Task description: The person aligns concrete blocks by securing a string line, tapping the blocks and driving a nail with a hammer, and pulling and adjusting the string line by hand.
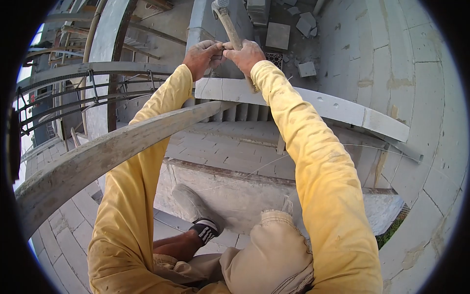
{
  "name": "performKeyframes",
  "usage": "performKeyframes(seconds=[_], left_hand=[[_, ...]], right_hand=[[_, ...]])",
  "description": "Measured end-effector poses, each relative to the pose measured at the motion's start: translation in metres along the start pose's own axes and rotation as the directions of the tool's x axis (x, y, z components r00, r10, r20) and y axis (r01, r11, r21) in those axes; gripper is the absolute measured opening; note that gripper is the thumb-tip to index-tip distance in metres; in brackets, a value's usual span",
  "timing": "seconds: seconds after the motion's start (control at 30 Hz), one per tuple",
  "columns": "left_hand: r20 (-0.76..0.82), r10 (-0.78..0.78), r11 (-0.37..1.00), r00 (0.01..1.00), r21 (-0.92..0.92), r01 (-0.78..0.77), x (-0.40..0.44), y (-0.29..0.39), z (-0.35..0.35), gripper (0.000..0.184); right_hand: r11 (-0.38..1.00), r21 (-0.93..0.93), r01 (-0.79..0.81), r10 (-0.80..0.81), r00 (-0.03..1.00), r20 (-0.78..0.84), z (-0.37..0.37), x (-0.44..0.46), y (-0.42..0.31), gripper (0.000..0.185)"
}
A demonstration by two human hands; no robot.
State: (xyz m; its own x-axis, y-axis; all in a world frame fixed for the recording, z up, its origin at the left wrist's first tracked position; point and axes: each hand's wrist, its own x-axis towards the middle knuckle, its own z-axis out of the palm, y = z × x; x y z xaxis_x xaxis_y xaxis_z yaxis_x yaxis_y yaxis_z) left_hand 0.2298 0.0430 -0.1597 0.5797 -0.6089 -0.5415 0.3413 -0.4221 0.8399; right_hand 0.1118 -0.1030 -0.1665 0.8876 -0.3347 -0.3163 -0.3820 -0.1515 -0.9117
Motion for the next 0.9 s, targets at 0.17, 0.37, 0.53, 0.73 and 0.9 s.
performKeyframes(seconds=[0.17, 0.37, 0.53, 0.73, 0.9], left_hand=[[0.013, 0.01, 0.998, 1.0, -0.066, -0.01, -0.007, -0.004, -0.003, 0.032], [0.062, 0.067, 0.996, 0.996, -0.064, -0.063, -0.005, -0.007, -0.003, 0.031], [0.052, 0.088, 0.996, 0.995, -0.003, -0.088, -0.002, -0.007, -0.003, 0.034], [0.084, 0.107, 0.993, 0.991, 0.042, -0.111, -0.004, -0.025, -0.008, 0.04], [0.176, 0.224, 0.774, 0.958, 0.566, -0.285, -0.055, -0.047, -0.034, 0.052]], right_hand=[[0.896, 0.396, -0.203, 0.137, 0.973, 0.187, -0.009, 0.0, -0.004, 0.035], [0.665, 0.613, -0.427, 0.286, 0.904, 0.319, -0.012, 0.016, -0.005, 0.028], [0.705, 0.572, -0.419, 0.26, 0.903, 0.342, -0.003, 0.027, 0.004, 0.025], [0.851, 0.36, -0.383, 0.278, 0.91, 0.309, 0.001, 0.028, -0.001, 0.027], [0.891, 0.306, -0.335, 0.244, 0.923, 0.297, 0.004, 0.03, 0.011, 0.028]])
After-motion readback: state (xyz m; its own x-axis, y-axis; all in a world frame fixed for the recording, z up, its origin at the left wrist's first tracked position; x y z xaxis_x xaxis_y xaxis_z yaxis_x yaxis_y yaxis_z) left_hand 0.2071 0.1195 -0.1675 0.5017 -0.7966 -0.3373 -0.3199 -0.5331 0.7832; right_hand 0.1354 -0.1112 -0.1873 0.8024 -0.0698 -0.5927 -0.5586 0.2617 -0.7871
